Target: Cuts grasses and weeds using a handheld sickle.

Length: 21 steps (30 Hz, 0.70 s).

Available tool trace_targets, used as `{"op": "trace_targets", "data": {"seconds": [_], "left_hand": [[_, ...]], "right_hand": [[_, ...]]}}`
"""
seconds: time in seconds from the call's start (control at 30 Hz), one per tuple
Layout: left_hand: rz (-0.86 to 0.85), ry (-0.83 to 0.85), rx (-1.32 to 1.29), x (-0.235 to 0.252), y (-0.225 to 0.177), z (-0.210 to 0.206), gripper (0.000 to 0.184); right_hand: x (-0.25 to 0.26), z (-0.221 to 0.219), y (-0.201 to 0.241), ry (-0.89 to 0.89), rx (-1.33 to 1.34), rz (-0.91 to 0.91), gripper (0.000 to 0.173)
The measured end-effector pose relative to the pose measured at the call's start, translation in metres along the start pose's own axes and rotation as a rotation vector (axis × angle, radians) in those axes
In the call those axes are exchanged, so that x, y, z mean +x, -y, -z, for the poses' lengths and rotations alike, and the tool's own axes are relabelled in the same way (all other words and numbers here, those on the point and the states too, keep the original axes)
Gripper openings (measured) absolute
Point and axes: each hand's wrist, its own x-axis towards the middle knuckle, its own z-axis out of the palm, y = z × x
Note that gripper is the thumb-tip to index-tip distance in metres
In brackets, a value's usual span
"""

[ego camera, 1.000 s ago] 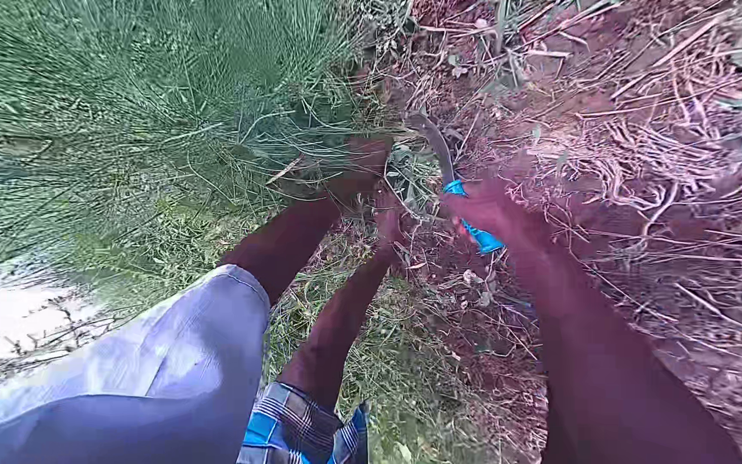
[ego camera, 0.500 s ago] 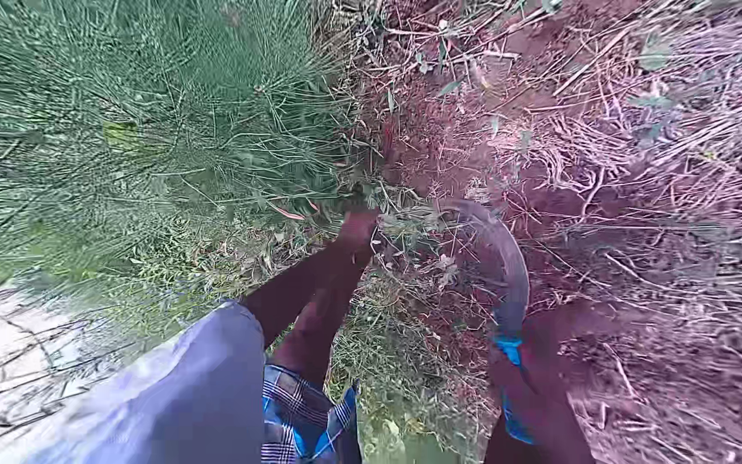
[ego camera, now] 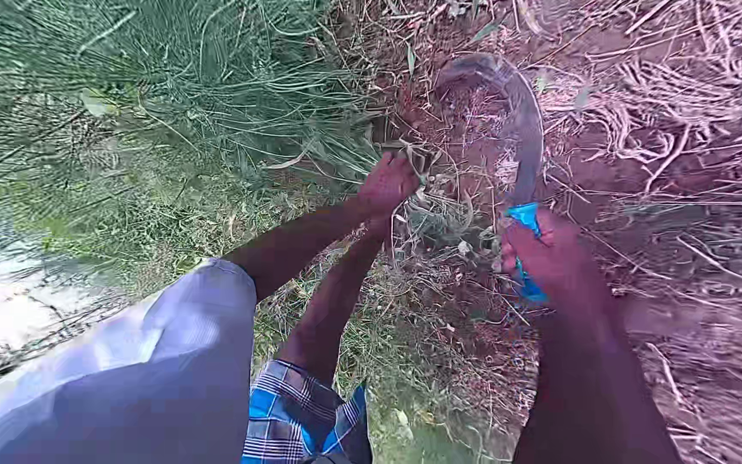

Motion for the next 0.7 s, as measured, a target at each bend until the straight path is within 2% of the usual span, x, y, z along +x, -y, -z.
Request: {"op": "trace_targets", "data": {"seconds": [0.1,0.17,0.23,0.3,0.4,0.5,0.6,0.7], "left_hand": [[-0.120,-0.003,0.095,0.031,0.010,0.003,0.027],[-0.124,0.025,0.153,0.035,0.021,-0.002,0.026],[-0.057,-0.075,0.119,0.032,0.037,-0.005,0.029],[0.046,-0.211,-0.023,0.027,0.054,-0.009,0.039],[0.293,-0.291,-0.248,0.013,0.077,-0.012,0.040],[0.435,-0.063,-0.276,-0.010,0.080,0.005,0.043],[0.640,0.070,-0.264,-0.014,0.063,0.013,0.046],[0.558,0.166,-0.087,-0.011,0.060,0.013,0.039]], "right_hand": [[0.001,0.013,0.006,0.035,0.001,-0.054,0.036],[-0.002,0.017,0.009,0.042,-0.024,-0.086,0.034],[-0.003,0.019,0.016,0.048,-0.063,-0.087,0.033],[-0.004,0.020,0.018,0.053,-0.101,-0.084,0.035],[-0.002,0.007,0.014,0.065,-0.081,-0.036,0.037],[0.003,-0.019,0.010,0.064,-0.016,0.003,0.039],[0.017,-0.052,0.027,0.140,0.041,-0.019,0.037],[0.035,-0.095,0.033,0.235,0.176,-0.102,0.039]]}}
